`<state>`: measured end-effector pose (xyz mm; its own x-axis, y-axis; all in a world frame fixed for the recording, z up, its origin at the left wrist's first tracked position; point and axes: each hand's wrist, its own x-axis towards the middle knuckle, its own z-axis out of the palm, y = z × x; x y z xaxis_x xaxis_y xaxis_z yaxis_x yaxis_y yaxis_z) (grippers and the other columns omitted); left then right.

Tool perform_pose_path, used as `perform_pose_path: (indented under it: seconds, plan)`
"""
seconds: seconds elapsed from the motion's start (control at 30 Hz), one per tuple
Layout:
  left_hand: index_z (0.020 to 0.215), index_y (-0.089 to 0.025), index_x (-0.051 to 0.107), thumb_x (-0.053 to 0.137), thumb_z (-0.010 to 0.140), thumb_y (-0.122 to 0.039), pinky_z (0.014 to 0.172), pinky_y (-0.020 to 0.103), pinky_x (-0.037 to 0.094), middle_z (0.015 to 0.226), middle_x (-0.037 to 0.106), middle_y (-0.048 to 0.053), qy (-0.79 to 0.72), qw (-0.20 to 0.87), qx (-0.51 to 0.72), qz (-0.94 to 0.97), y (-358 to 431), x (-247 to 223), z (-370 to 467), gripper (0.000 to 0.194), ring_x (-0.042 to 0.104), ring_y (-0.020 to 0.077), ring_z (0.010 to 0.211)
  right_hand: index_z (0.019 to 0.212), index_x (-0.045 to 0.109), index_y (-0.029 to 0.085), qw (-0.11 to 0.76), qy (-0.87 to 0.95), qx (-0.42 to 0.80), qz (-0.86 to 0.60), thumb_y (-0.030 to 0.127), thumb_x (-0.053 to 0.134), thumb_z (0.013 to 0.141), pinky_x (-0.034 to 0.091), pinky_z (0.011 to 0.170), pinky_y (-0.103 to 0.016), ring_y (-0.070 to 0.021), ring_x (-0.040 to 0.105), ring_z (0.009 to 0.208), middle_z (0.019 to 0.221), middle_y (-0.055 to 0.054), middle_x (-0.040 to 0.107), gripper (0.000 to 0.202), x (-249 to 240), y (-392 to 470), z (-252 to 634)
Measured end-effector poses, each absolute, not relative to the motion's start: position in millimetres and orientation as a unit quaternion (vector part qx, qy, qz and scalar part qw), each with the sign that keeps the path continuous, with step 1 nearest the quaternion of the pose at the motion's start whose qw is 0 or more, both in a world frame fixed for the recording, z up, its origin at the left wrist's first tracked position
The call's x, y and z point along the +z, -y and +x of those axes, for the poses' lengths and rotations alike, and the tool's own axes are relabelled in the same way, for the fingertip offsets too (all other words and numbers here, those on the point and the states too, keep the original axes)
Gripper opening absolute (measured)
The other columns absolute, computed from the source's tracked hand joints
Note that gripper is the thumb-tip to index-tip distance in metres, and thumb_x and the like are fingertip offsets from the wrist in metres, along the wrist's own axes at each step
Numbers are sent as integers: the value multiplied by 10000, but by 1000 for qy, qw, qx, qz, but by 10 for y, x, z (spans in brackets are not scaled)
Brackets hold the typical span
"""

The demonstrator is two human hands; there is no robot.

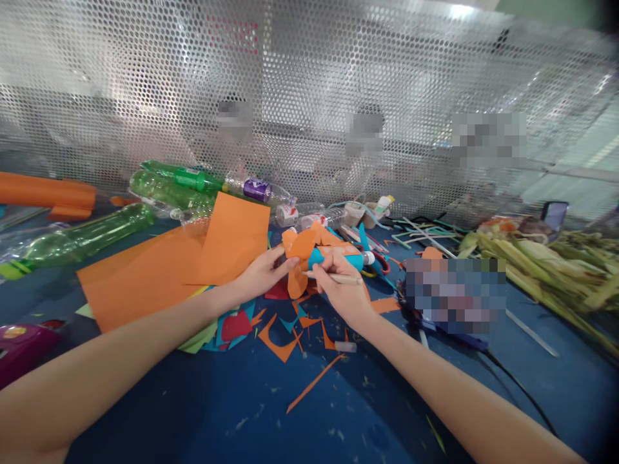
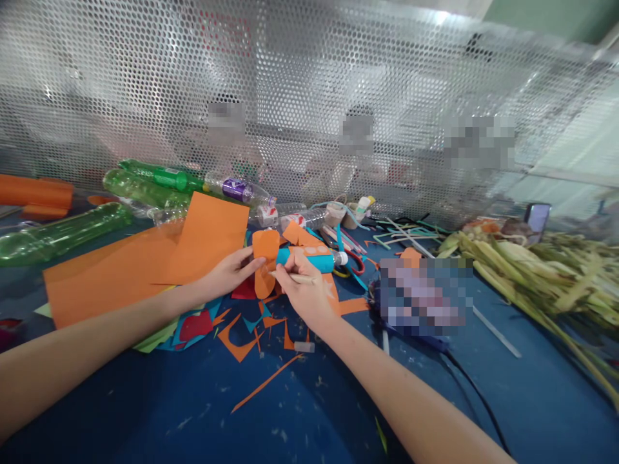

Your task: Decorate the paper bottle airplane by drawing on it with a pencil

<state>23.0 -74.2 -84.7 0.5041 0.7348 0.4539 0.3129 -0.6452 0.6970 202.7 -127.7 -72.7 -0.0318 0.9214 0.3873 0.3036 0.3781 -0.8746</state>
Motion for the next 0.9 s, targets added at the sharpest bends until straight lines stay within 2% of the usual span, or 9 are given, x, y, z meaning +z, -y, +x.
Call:
perform_pose_path:
  seconds: [0.2, 0.4, 0.63, 0.9]
  plan:
    - [985, -184, 549, 386, 933, -429, 742, 276, 458, 887, 601, 22, -327, 276, 375, 823, 758, -832, 226, 298, 553, 157, 799, 629, 358, 232, 500, 665, 273, -482, 322, 540, 826, 372, 500, -264, -99, 413, 433, 485, 81, 420, 283, -718, 1287, 2039]
    - [982, -166, 545, 383, 926, -446, 717, 287, 463, 876, 605, 35, -342, 284, 372, 815, 764, -824, 230, 328, 560, 169, 789, 625, 325, 235, 542, 633, 328, -445, 284, 518, 827, 346, 453, -245, -90, 386, 405, 452, 91, 385, 284, -690, 1321, 2018]
    - [1007, -179, 547, 379, 924, -455, 807, 318, 465, 949, 627, 43, -341, 287, 371, 815, 772, -809, 231, 334, 573, 203, 916, 636, 351, 229, 510, 669, 319, -436, 304, 540, 832, 324, 453, -242, -89, 403, 432, 486, 79, 415, 282, -692, 1370, 1981]
    - [1042, -177, 551, 391, 923, -436, 849, 339, 464, 1009, 628, 55, -325, 307, 377, 811, 763, -810, 236, 326, 578, 202, 931, 642, 353, 229, 530, 648, 317, -445, 270, 531, 838, 337, 465, -242, -89, 406, 432, 477, 84, 410, 268, -682, 1363, 1987]
